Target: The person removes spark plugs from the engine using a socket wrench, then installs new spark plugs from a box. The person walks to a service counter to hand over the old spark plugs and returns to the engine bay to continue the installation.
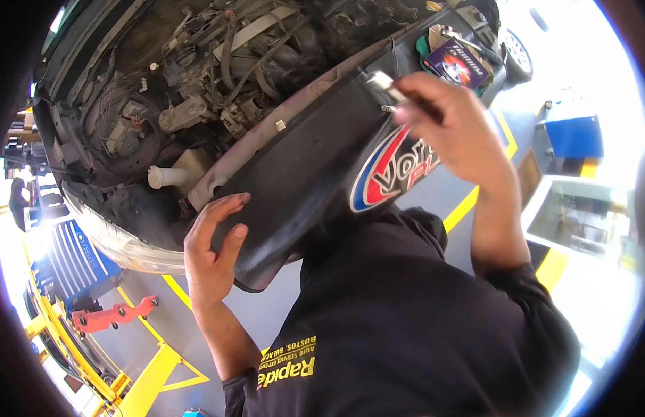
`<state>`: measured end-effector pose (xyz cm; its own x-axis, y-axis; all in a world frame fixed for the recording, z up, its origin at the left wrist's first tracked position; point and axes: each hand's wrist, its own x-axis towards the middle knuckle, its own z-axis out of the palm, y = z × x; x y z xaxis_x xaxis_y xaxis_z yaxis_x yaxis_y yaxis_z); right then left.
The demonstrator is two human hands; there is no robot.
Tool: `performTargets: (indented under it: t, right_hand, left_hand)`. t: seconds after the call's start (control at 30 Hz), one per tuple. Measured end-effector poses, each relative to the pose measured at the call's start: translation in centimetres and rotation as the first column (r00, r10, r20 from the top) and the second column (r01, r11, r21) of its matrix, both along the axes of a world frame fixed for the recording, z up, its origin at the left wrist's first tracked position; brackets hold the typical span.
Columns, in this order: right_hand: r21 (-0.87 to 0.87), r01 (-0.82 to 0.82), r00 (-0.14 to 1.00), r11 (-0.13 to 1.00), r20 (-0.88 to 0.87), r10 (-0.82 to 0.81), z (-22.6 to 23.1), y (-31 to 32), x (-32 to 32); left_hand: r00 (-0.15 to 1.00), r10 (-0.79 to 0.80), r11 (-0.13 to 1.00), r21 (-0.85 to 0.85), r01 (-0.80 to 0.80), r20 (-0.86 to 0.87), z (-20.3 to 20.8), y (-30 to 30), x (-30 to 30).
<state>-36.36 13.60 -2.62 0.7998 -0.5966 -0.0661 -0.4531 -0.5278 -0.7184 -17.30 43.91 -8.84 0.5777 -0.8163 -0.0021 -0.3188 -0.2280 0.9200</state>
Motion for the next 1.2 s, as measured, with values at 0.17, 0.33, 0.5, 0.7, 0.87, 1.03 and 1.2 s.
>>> performTargets:
  t: [0.17,0.33,0.5,0.7,0.87,1.03,1.2]
  right_hand:
    - [-0.213,-0.346,0.934,0.914,0.009,0.356,-5.3,4.0,2.4]
    - [-0.411,-0.343,0.933,0.845,-0.048,0.356,-9.1,6.2,2.6]
    - [-0.465,-0.19,0.948,0.865,0.143,0.285,-8.6,5.4,1.0]
    - [-0.307,0.085,0.95,0.948,0.313,0.016,-6.9,-0.6,-4.8]
    - [-0.088,0.176,0.973,0.98,0.166,-0.16,-5.7,-4.8,-8.6]
    - [-0.145,0.018,0.984,0.989,0.18,0.008,-6.4,-5.6,-8.1]
    - [-0.247,-0.077,0.973,0.966,0.192,0.127,-7.0,-6.3,-7.0]
  left_hand:
    - [0.988,-0.145,0.987,0.084,0.14,0.057,0.7,-2.9,0.0]
    - [0.955,-0.257,0.96,0.154,0.235,0.147,1.2,-6.2,-1.0]
    - [0.918,-0.325,0.92,0.303,0.25,0.228,0.8,-8.2,-2.1]
    - [0.947,-0.238,0.911,0.388,0.14,0.217,1.7,-9.0,-3.2]
    - [0.95,-0.174,0.938,0.338,0.08,0.257,2.2,-10.4,-4.4]
    - [0.922,-0.172,0.947,0.316,0.057,0.348,1.3,-12.3,-6.0]
    - [0.947,-0.112,0.937,0.349,0.0,0.3,0.9,-12.8,-7.1]
